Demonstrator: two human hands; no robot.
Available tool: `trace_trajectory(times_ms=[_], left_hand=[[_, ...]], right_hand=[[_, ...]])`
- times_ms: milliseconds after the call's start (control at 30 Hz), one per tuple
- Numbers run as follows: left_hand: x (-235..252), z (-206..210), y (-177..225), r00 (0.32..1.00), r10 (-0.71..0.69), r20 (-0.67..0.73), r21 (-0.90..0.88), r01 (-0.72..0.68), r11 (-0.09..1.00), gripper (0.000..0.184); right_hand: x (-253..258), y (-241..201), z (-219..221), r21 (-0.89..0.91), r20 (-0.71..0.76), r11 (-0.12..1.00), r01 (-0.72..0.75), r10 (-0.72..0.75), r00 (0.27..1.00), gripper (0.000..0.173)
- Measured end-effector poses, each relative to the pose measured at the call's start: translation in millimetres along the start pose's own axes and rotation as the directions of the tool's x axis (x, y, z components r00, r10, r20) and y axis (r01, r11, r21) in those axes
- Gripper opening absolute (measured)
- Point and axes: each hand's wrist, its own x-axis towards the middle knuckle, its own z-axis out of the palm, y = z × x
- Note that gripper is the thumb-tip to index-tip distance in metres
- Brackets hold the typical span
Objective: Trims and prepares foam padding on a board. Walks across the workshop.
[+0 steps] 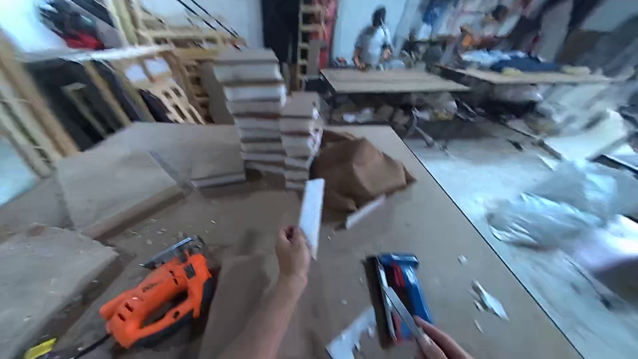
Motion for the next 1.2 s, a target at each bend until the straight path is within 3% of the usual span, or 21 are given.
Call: trace_trajectory(times_ms=[100,467,567,633,700,833,933,1033,1100,1200], left_hand=[[-29.2,11.6,-1.0,0.999,-0.036,0.027,-0.046,0.037,0.998,0.028],[-84.5,69.5,0.3,0.980,0.075,0.186,-0.110,-0.055,0.992,0.027],[-84.8,67.6,-12.8,0.953,0.136,0.272,-0.025,-0.135,0.991,0.029],[-90.8,46.5,-37.9,0.906,0.124,0.404,0.156,-0.202,0.967,0.034],[-98.4,21.7,-74.6,0.859,0.090,0.504,0.343,-0.294,0.892,0.035],[-95.2,7.5,-136.4,0.855,0.090,0.510,0.542,-0.401,0.738,0.041],[-103.7,17.5,-156.5,0.796,0.073,0.601,0.672,-0.553,0.493,0.069],[-118.0,16.6,-174.3,0.778,0.027,0.628,0.738,-0.606,0.297,0.070],[-128.9,8.1,-172.8,0.774,0.061,0.630,0.741,-0.623,0.252,0.057],[-129.3,-1.4,-176.4,0.739,0.122,0.662,0.681,-0.662,0.312,0.044]], right_hand=[[-16.8,2.4,-19.4,0.066,-0.004,0.998,0.003,-0.003,1.000,0.036],[-61.7,5.5,-65.8,0.084,-0.064,0.995,0.050,-0.045,0.997,0.034],[-70.5,8.9,-82.7,0.085,-0.107,0.995,0.047,-0.038,0.994,0.034],[-74.5,12.0,-98.0,0.090,-0.147,0.995,0.046,-0.032,0.989,0.033],[-76.1,17.0,-111.3,0.116,-0.194,0.993,0.025,-0.002,0.981,0.032],[-68.9,18.2,-122.6,0.169,-0.212,0.983,-0.065,0.101,0.972,0.032],[-42.8,11.0,-124.9,0.185,-0.180,0.976,-0.114,0.148,0.973,0.029],[-37.8,0.5,-130.8,0.208,-0.227,0.976,-0.065,0.113,0.967,0.029],[-61.4,-9.7,-135.9,0.188,-0.287,0.982,-0.008,0.063,0.956,0.032],[-117.0,-5.2,-143.1,0.135,-0.463,0.991,0.017,0.048,0.885,0.034]])
